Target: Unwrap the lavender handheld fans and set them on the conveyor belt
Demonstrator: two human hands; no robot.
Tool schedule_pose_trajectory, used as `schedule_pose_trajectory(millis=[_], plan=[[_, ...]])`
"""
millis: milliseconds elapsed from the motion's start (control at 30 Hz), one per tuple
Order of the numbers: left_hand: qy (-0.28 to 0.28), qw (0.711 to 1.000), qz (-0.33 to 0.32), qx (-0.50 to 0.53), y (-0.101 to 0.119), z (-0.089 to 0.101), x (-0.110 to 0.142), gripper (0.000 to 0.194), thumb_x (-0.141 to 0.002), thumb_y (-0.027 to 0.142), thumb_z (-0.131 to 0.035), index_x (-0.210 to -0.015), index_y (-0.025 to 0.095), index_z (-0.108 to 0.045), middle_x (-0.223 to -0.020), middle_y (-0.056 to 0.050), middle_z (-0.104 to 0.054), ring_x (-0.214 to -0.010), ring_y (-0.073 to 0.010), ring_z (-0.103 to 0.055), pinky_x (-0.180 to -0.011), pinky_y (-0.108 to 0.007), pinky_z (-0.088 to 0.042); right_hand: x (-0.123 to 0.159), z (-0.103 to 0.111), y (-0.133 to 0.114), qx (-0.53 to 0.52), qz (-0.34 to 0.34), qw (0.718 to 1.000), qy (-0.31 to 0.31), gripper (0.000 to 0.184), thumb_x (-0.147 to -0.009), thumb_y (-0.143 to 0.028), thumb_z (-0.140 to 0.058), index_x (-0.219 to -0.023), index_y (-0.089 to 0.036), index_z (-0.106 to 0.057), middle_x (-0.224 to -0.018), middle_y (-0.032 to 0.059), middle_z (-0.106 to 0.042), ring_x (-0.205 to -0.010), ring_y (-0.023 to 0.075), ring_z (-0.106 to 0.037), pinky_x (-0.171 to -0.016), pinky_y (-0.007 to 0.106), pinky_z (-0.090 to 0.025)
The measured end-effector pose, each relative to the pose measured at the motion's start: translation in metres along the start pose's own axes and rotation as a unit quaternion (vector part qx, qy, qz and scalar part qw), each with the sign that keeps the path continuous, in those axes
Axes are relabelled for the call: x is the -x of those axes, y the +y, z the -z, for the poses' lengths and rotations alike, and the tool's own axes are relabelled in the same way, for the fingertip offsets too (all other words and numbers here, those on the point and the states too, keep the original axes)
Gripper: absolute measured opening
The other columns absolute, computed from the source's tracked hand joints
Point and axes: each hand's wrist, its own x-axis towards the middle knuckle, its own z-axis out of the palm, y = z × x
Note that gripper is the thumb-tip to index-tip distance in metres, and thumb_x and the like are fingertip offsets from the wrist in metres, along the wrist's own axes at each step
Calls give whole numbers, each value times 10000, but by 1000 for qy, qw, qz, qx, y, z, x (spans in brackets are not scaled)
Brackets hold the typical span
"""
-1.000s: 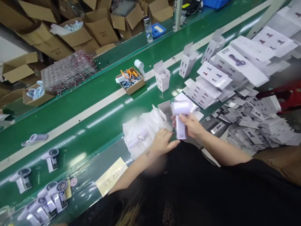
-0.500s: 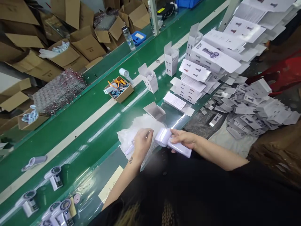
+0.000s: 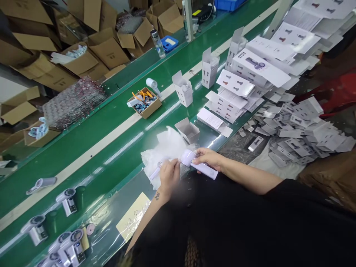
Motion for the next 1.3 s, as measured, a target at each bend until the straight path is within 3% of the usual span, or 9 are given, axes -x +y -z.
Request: schedule_pose_trajectory(millis=[133, 400, 533, 667, 800, 967, 1033, 1167, 1300], plan=[[4, 985, -138, -104, -15, -1, 16, 240, -833, 94, -522, -1042, 164, -617, -640, -29, -484, -644, -165, -485, -630, -293, -389, -1, -5, 3, -33, 3, 999, 34, 404, -590, -177, -784, -897, -159, -522, -802, 22, -613, -647, 166, -618, -499, 335, -573], [25, 964, -239, -110, 0, -4, -3, 310, -825, 136, -549, -1134, 148, -561, -668, -44, -507, -677, -185, -516, -642, -329, -424, 5, -19, -5, -38, -2, 999, -18, 503, -615, -143, -745, -1050, -218, -502, -854, 9, -601, -679, 165, -618, -506, 310, -569], [-18, 952, -289, -102, -7, -2, 4, 362, -811, 89, -537, -1165, 161, -559, -688, -49, -533, -692, -182, -540, -660, -320, -439, 12, -28, -6, -88, 21, 995, 48, 426, -624, -117, -708, -973, -212, -482, -833, 0, -595, -647, 165, -615, -516, 364, -575], [-16, 976, -189, -104, -10, -9, 14, 221, -822, 112, -531, -1024, 151, -610, -684, -48, -540, -637, -160, -534, -587, -268, -422, 12, -29, 1, -118, 14, 987, 112, 317, -716, -149, -662, -912, -224, -424, -772, -7, -587, -640, 168, -617, -534, 403, -579], [-118, 992, -41, 32, 5, -11, 5, 139, -857, 195, -500, -912, 174, -626, -746, -43, -614, -650, -135, -574, -627, -248, -455, 4, -22, 14, -110, -19, 985, 134, 245, -778, -191, -607, -816, -219, -366, -688, -25, -557, -586, 160, -609, -538, 408, -575], [-126, 969, 161, 139, 24, 4, -5, 148, -823, 266, -528, -840, 188, -652, -686, -4, -637, -578, -112, -553, -591, -232, -443, 6, -9, 19, 64, 7, 987, 145, 234, -767, -300, -629, -781, -201, -418, -609, -40, -523, -487, 98, -509, -425, 215, -446], [-122, 964, 199, 131, 29, 11, -6, 146, -795, 258, -540, -833, 191, -664, -628, 13, -618, -541, -105, -534, -561, -222, -423, 17, -3, 6, 235, 67, 960, 135, 193, -772, -309, -612, -773, -189, -462, -638, -27, -539, -514, 89, -493, -423, 182, -383], [-216, 924, 269, 165, 40, 21, -13, 124, -729, 231, -568, -786, 177, -663, -498, 39, -556, -444, -93, -485, -459, -196, -364, 44, 2, -35, 524, 146, 838, 40, 148, -784, -275, -576, -718, -177, -488, -671, 8, -581, -610, 121, -530, -518, 208, -371], [-231, 891, 322, 221, 46, 27, -31, 156, -724, 297, -583, -788, 164, -636, -443, 51, -515, -383, -85, -460, -392, -176, -327, 59, -6, -59, 534, 146, 832, -28, 138, -833, -281, -508, -744, -182, -474, -699, 24, -643, -647, 141, -585, -556, 219, -401]])
